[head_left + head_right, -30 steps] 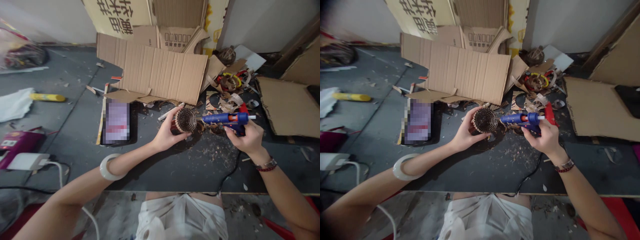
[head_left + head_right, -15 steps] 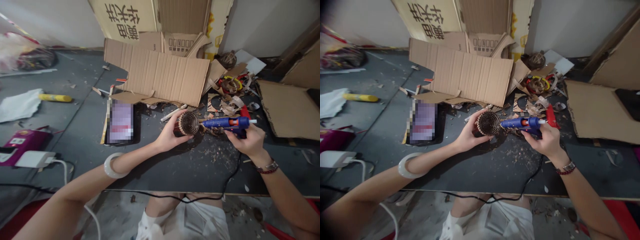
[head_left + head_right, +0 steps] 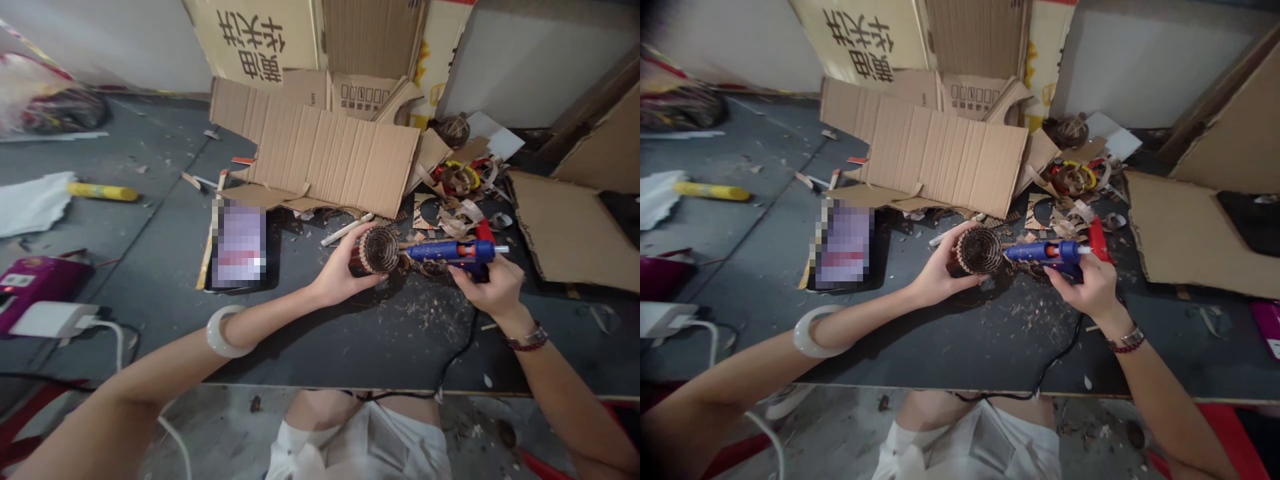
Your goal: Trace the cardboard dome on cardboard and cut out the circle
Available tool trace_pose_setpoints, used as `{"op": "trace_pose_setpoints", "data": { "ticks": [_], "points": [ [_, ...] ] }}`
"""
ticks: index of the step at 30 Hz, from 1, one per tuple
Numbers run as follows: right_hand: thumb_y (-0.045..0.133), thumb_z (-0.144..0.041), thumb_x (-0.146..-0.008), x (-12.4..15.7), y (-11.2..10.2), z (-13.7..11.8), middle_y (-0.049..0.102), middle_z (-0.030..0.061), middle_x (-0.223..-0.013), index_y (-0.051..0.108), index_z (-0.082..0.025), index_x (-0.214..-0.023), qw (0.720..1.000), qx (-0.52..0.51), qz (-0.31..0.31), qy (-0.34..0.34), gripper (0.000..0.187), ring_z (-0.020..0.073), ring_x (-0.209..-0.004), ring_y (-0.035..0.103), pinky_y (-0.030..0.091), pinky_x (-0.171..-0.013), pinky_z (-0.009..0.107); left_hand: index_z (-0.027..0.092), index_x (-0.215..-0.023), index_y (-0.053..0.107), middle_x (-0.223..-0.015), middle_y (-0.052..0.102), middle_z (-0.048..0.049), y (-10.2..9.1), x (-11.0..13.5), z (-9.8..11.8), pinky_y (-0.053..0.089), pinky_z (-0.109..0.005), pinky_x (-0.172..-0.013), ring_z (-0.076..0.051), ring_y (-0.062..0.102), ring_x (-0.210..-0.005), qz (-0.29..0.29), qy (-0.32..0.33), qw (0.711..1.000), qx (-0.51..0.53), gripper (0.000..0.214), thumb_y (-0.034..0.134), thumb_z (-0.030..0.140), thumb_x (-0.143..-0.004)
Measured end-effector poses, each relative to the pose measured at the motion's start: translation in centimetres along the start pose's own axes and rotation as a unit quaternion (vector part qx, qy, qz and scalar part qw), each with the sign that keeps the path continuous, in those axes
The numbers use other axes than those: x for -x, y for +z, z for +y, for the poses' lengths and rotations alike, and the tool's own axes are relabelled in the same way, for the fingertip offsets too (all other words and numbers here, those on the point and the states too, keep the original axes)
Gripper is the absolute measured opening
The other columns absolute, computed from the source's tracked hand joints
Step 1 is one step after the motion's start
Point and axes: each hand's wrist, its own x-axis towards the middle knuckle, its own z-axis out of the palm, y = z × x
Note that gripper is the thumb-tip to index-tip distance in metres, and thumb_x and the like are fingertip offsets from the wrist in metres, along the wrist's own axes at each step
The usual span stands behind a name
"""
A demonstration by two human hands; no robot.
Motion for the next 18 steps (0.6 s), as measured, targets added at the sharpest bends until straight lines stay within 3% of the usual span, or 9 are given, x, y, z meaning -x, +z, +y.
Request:
{"op": "trace_pose_setpoints", "data": {
  "ticks": [11, 18],
  "points": [
    [0.068, -0.043, -0.078, 0.19, -0.28, 0.53, 0.060, 0.0012, -0.059, 0.063, -0.017, -0.090, 0.999, 0.013, 0.018, -0.027, 0.029, 0.0161, -0.048, 0.058, 0.046, -0.048, 0.027, 0.028, -0.136, 0.037, -0.134, 0.052, -0.0104, 0.11, -0.32, -0.07, 0.061, -0.038, -0.082, -0.024, 0.065, -0.104, 0.010, -0.005, 1.000, 0.009, 0.078, 0.079, 0.027, -0.070],
    [0.066, -0.041, -0.079, 0.19, -0.32, 0.53, 0.060, 0.0014, -0.058, 0.063, -0.017, -0.088, 1.000, 0.012, -0.001, -0.007, 0.026, 0.0162, -0.047, 0.058, 0.046, -0.047, 0.027, 0.028, -0.136, 0.037, -0.139, 0.048, -0.0107, 0.15, -0.42, -0.08, 0.059, -0.039, -0.085, -0.025, 0.062, -0.109, 0.014, -0.001, 1.000, 0.016, 0.078, 0.079, 0.024, -0.070]
  ]
}}
